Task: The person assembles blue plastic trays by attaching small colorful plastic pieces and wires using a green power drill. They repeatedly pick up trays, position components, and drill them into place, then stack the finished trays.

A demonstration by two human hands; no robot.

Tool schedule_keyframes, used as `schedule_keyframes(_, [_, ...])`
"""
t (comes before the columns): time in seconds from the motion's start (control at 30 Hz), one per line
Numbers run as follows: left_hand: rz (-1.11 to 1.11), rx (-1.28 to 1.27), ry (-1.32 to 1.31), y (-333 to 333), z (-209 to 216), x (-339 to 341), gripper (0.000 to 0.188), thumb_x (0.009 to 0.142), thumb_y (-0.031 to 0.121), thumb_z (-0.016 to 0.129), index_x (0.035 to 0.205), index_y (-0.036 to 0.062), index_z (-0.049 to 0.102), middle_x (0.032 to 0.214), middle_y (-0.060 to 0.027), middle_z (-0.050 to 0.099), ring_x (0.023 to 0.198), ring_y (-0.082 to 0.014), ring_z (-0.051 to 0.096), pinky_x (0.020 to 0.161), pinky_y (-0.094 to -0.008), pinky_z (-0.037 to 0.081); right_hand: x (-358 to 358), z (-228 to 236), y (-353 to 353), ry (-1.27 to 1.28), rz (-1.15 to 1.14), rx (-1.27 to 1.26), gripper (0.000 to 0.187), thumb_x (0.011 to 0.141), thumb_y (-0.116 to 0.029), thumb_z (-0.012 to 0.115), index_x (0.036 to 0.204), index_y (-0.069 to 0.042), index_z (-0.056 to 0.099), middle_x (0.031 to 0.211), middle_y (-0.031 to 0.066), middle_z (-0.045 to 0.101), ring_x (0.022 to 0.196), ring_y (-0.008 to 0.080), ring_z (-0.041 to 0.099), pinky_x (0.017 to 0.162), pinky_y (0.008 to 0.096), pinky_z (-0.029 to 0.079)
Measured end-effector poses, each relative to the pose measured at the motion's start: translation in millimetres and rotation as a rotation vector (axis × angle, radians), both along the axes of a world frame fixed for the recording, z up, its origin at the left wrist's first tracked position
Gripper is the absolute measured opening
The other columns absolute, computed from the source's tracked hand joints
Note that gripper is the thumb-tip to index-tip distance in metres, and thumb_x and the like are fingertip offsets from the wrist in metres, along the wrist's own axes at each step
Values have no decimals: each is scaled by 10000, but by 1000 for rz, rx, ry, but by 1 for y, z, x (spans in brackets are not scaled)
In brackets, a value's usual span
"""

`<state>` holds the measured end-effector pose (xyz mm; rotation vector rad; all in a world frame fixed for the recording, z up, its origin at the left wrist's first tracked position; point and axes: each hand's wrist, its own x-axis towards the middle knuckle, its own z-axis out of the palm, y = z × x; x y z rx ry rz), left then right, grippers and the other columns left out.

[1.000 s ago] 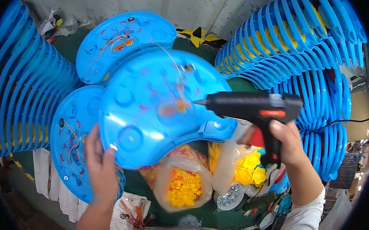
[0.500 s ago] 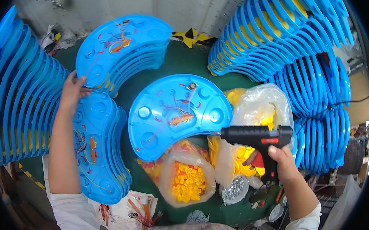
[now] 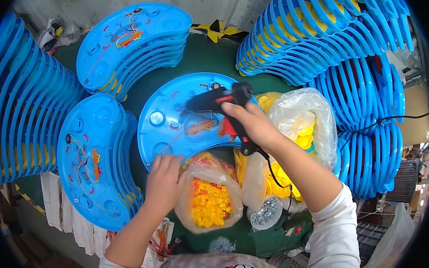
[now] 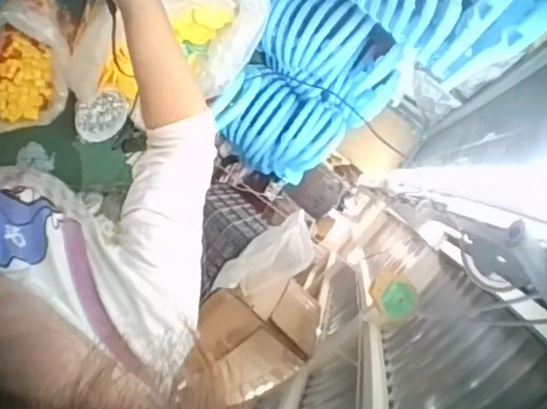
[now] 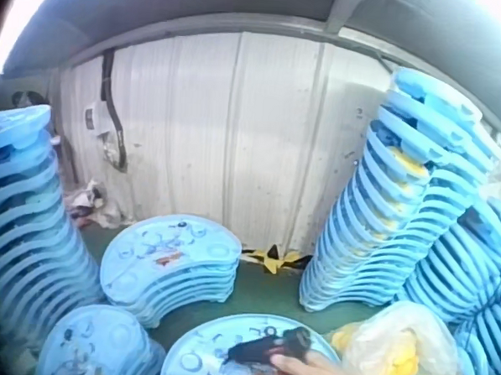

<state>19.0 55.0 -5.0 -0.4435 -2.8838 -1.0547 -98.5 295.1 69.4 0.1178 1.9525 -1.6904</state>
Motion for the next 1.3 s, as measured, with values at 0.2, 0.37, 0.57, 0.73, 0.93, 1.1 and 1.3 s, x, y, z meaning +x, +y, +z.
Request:
schedule_keyframes(0.2, [187, 13, 50, -3, 4, 5, 374, 822, 84, 743, 1175, 9, 646, 1155, -185, 588, 1101, -386, 533, 952, -484, 462, -26, -10, -28, 140, 239, 322, 493, 985, -440, 612, 1125, 32, 601, 712, 80, 640, 644, 162, 634, 605, 304, 494])
schedule_keyframes(0.37, [464, -66, -25, -20, -11, 0, 707, 909, 61, 636, 1521, -29, 293, 1484, -272, 373, 1358, -463, 395, 1120, -542, 354, -37, -1, -23, 89, 270, 344, 483, 978, -448, 615, 1101, 20, 610, 710, 73, 650, 613, 157, 609, 580, 299, 484])
schedule_keyframes(0.57, [542, 167, -254, -18, -16, 1, 655, 964, 39, 560, 1547, -13, 264, 1468, -275, 393, 1364, -462, 427, 1140, -513, 364, -57, 3, 3, 194, 198, 468, 472, 970, -452, 617, 1114, -3, 637, 790, 87, 698, 732, 165, 650, 682, 298, 511])
schedule_keyframes(0.73, [545, 166, -200, -23, -40, -2, 608, 973, 12, 514, 1539, -9, 292, 1448, -277, 440, 1330, -451, 477, 1114, -499, 395, -50, -4, 0, 163, 215, 429, 481, 985, -446, 620, 1156, 2, 582, 741, 71, 638, 676, 150, 639, 632, 301, 517])
schedule_keyframes(0.93, [588, 183, -196, -20, -45, -1, 584, 966, 13, 515, 1519, -23, 331, 1454, -282, 451, 1341, -453, 472, 1115, -498, 386, -37, -6, 21, 322, 260, 413, 485, 972, -428, 642, 1202, -3, 604, 831, 83, 676, 701, 163, 658, 675, 319, 535])
schedule_keyframes(1.1, [596, 228, -197, -20, -45, 1, 584, 963, 24, 520, 1516, -30, 340, 1480, -282, 445, 1358, -454, 460, 1126, -498, 368, -36, 13, 52, 184, 215, 439, 493, 969, -404, 648, 1263, -12, 592, 941, 118, 691, 874, 191, 684, 796, 325, 543])
schedule_keyframes(1.3, [624, 264, -214, -19, -42, 2, 575, 967, 26, 505, 1519, -3, 347, 1483, -275, 454, 1350, -437, 473, 1130, -482, 365, -28, 8, 38, 191, 245, 517, 507, 966, -417, 645, 1261, -15, 555, 917, 118, 673, 816, 181, 679, 718, 321, 543])
